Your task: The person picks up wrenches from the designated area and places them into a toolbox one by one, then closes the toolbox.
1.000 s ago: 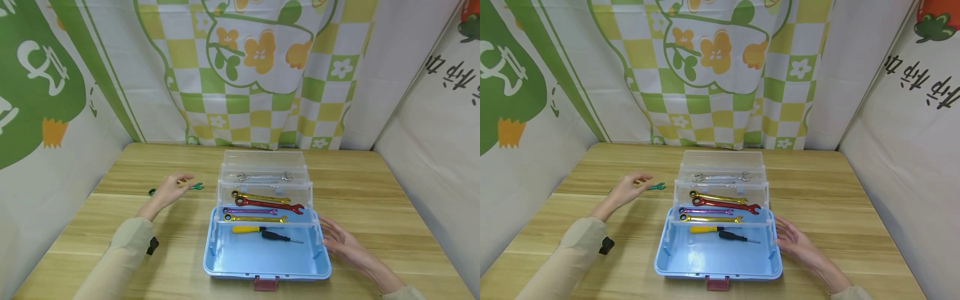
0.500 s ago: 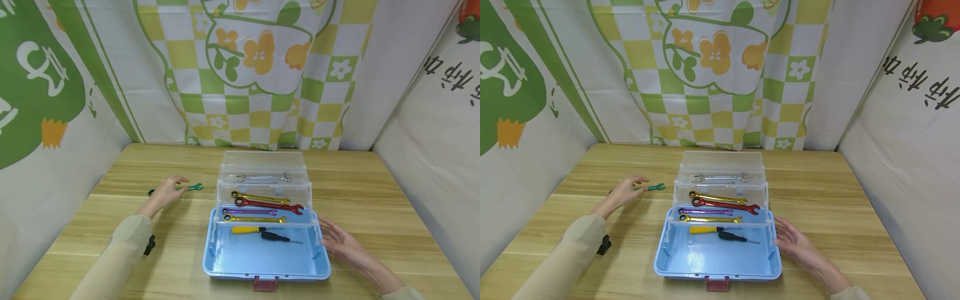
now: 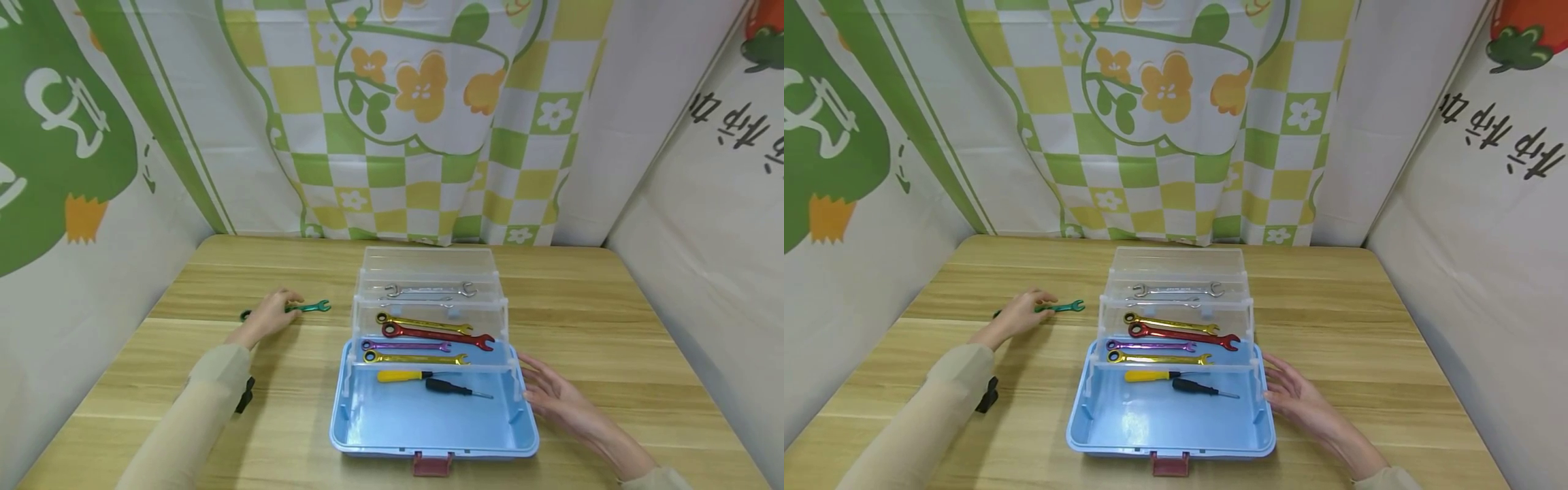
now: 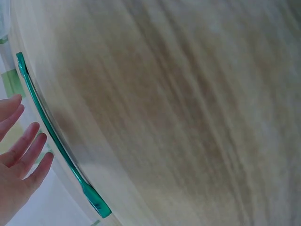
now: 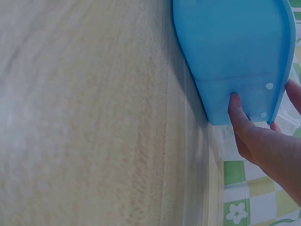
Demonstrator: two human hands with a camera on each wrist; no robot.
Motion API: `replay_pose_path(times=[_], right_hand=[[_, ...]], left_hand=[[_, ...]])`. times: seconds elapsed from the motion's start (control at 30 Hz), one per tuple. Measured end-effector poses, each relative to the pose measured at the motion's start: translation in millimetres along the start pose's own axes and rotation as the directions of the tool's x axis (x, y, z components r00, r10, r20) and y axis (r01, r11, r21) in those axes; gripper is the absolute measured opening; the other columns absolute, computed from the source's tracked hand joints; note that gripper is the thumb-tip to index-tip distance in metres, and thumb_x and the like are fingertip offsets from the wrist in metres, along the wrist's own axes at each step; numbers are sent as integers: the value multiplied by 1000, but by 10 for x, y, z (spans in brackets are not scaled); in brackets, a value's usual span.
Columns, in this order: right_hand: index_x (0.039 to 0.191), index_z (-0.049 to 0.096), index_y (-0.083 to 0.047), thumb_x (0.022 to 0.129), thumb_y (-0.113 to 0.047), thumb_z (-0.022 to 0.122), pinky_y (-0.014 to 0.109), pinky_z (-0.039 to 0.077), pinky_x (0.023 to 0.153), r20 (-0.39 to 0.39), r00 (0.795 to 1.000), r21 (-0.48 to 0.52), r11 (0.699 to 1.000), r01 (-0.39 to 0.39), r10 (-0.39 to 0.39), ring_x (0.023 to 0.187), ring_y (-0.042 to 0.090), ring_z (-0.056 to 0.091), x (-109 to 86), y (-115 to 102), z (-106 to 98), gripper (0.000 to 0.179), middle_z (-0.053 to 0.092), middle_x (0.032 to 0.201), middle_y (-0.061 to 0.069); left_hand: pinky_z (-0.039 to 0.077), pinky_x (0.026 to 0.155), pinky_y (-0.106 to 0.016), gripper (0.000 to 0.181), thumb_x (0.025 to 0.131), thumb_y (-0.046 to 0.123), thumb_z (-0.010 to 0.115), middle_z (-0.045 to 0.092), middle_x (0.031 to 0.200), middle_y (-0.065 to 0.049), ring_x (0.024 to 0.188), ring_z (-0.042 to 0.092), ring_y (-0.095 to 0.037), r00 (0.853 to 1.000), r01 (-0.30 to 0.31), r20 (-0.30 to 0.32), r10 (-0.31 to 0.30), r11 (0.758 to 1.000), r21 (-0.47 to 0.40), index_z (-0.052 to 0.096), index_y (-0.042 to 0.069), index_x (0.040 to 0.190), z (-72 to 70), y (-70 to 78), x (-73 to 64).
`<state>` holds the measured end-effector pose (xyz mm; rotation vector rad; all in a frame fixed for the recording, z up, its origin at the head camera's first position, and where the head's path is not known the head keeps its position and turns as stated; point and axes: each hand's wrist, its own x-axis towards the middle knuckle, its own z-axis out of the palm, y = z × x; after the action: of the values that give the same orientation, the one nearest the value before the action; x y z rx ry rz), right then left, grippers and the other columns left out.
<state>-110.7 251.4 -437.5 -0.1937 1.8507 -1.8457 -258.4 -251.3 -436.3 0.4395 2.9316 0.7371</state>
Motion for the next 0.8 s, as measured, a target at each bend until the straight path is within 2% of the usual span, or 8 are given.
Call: replay_pose_path(times=[0.6, 0.8], right_hand=[[141, 1, -6, 92, -12, 46, 39, 36, 96, -15, 1000, -13, 1000, -3, 3, 125, 38, 28, 0, 19, -5, 67, 4, 141, 30], [141, 2, -8, 91, -12, 47, 38, 35, 96, -26, 999, -18, 1000, -19, 19, 124, 33, 32, 4, 30, -13, 67, 5, 142, 28]], left_hand=[[43, 77, -48, 25, 82, 5, 60, 49, 100, -22, 93, 50, -37, 999, 19, 32, -19, 1000, 19, 59, -4, 105, 9, -81, 119], [43, 76, -47, 23, 80, 3, 62, 48, 98, -21, 92, 49, -36, 999, 30, 39, -29, 999, -16, 62, -3, 102, 1, -93, 124]])
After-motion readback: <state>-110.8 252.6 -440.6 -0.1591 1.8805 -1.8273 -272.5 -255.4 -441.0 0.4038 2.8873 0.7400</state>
